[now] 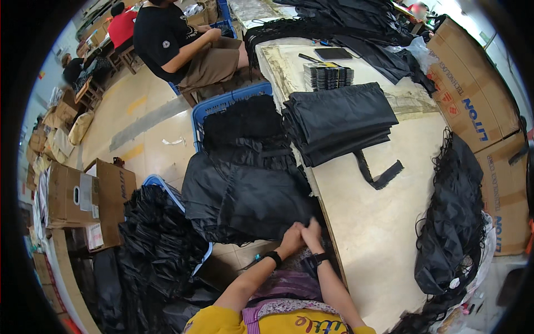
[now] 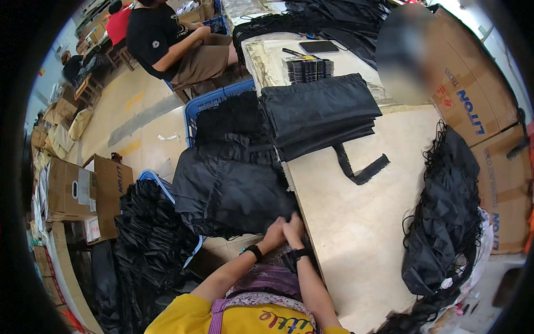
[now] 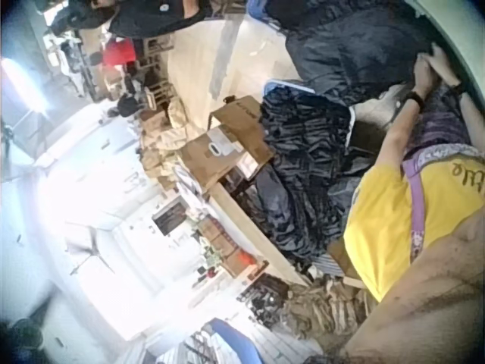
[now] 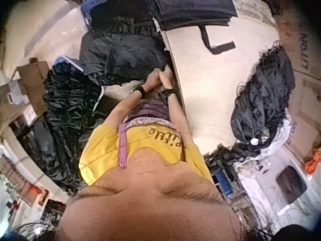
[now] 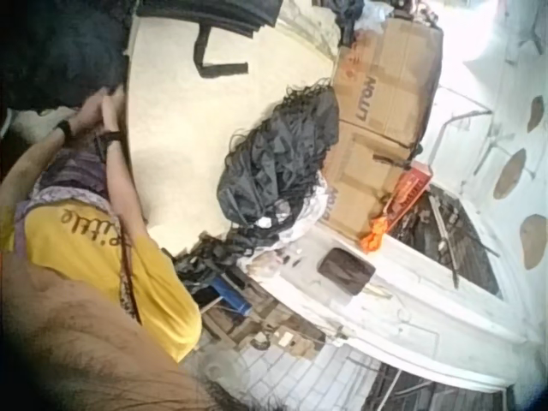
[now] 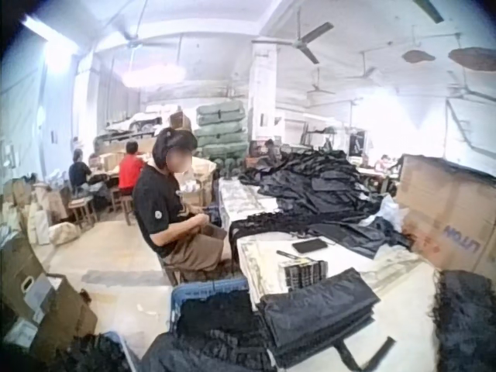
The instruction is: Folding black drawstring bags and stacking them on a table.
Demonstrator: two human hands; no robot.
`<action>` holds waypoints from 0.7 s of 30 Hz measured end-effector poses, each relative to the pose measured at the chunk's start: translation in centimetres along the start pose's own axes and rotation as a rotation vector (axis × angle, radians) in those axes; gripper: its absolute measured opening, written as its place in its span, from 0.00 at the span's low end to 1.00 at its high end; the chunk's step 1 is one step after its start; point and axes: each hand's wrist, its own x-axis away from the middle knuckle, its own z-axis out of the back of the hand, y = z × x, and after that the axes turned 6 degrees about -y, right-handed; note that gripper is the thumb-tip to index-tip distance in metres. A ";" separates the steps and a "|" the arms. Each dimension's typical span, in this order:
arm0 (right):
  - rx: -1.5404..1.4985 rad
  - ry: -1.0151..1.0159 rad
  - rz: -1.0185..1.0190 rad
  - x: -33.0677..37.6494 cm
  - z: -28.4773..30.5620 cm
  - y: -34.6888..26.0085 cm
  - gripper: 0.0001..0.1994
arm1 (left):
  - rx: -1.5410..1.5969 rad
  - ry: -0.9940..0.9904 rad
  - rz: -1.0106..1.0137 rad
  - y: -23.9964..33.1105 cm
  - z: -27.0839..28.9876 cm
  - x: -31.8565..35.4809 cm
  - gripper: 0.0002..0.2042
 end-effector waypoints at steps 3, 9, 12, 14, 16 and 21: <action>-0.386 -0.295 0.462 1.3 -2.0 -3.1 0.31 | -0.044 0.296 0.189 -4.4 1.6 1.5 0.12; -0.164 0.473 0.171 -4.0 -2.1 -2.7 0.36 | -0.236 1.251 0.092 2.0 21.3 5.3 0.21; -0.240 0.431 0.193 -7.5 -1.2 -1.5 0.32 | -0.330 1.409 -0.028 4.4 27.1 6.5 0.22; -0.247 0.407 0.195 -7.3 -1.9 -1.9 0.32 | -0.550 1.390 -0.019 3.5 27.9 6.5 0.24; -0.237 0.382 0.193 -8.0 -2.1 -2.9 0.32 | -0.693 1.292 -0.045 3.6 27.2 5.4 0.27; -0.183 0.334 0.176 -7.5 -2.1 -2.8 0.31 | -0.545 1.607 -0.036 4.2 31.2 6.3 0.16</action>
